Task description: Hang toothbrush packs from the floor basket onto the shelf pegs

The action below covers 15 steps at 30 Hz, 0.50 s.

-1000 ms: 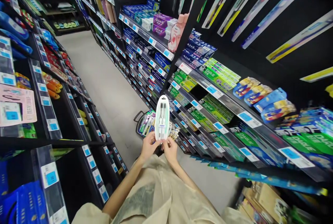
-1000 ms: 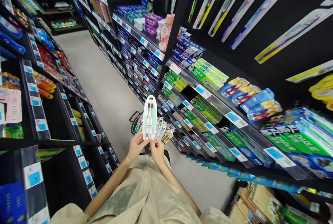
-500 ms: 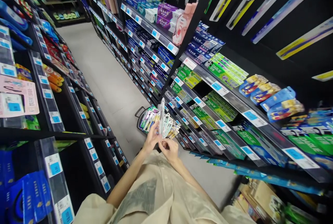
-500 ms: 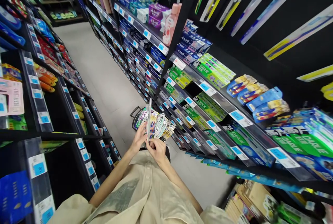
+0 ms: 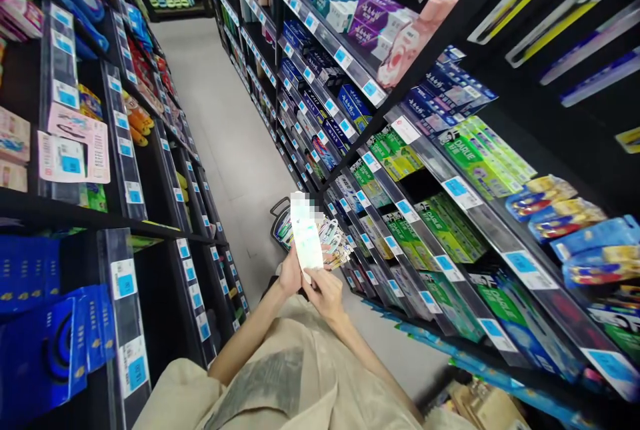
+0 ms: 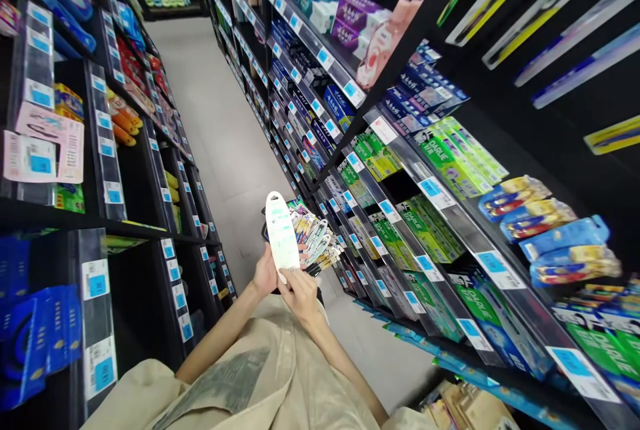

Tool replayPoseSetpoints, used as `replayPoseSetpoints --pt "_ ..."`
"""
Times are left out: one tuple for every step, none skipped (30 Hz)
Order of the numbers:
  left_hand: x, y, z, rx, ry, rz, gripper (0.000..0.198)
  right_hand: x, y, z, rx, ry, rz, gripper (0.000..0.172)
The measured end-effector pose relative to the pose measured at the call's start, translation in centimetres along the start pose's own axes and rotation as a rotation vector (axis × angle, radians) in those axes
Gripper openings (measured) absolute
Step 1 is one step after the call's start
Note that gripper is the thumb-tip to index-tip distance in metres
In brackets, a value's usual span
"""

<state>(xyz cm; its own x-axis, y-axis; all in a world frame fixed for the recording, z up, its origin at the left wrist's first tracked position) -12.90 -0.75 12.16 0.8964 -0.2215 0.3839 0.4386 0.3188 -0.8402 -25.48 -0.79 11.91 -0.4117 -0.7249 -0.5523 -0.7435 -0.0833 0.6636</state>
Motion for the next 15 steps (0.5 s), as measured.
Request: replayPoseSetpoints --pt "-0.2 0.2 -0.1 0.019 -0.028 -0.004 0.091 0.0 0.0 0.0 -0.003 -0.034 -0.016 0.016" --pt "-0.5 0.3 -0.2 0.050 -0.059 -0.011 0.089 0.0 0.1 0.0 -0.010 -0.067 -0.032 0.016" --pt "-0.7 0.5 -0.4 0.090 -0.098 -0.019 0.084 0.1 0.3 0.1 -0.023 -0.094 -0.048 0.015" --pt "-0.9 0.6 -0.6 0.133 -0.142 -0.028 0.078 0.3 0.5 0.1 -0.042 -0.116 -0.063 0.015" --pt "-1.1 0.8 -0.7 0.176 -0.185 -0.044 0.072 0.6 0.8 0.2 -0.070 -0.133 -0.076 0.015" --pt "-1.3 1.0 -0.9 0.219 -0.220 -0.076 0.067 1.0 1.1 0.2 -0.105 -0.147 -0.086 0.016" --pt "-1.4 1.3 -1.0 0.262 -0.243 -0.121 0.064 1.4 1.5 0.3 -0.145 -0.158 -0.094 0.016" --pt "-1.5 1.6 -1.0 0.303 -0.256 -0.172 0.062 1.9 1.9 0.3 -0.192 -0.167 -0.099 0.017" --pt "-1.7 1.9 -0.9 0.340 -0.263 -0.220 0.061 2.5 2.3 0.4 -0.243 -0.173 -0.101 0.018" --pt "-1.9 2.2 -0.7 0.373 -0.270 -0.263 0.060 3.1 2.7 0.5 -0.296 -0.180 -0.102 0.018" --pt "-2.1 2.6 -0.5 0.400 -0.277 -0.300 0.060 3.6 3.0 0.6 -0.349 -0.185 -0.103 0.019" --pt "-2.4 2.8 -0.2 0.419 -0.280 -0.331 0.059 4.1 3.3 0.9 -0.397 -0.193 -0.105 0.019" --pt "-2.7 3.0 0.1 0.432 -0.276 -0.360 0.058 4.6 3.5 1.2 -0.440 -0.202 -0.107 0.019" --pt "-3.0 3.1 0.4 0.444 -0.267 -0.391 0.058 4.9 3.6 1.5 -0.476 -0.214 -0.110 0.019" --pt "-3.4 3.1 0.6 0.454 -0.253 -0.419 0.059 5.1 3.6 1.9 -0.505 -0.226 -0.113 0.020"
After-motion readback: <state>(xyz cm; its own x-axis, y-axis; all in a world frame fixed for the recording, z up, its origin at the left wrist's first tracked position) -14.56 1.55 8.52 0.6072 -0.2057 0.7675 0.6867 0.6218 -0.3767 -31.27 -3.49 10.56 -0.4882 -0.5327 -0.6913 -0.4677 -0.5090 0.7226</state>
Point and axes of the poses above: each hand's wrist, its own z-axis away from the middle knuckle, its own y-axis out of the back of the hand, x = y × z, the point moved 1 cm from there along -z, towards the middle knuckle, and after that the axes turned 2 degrees about -y, right-handed, at the moved point
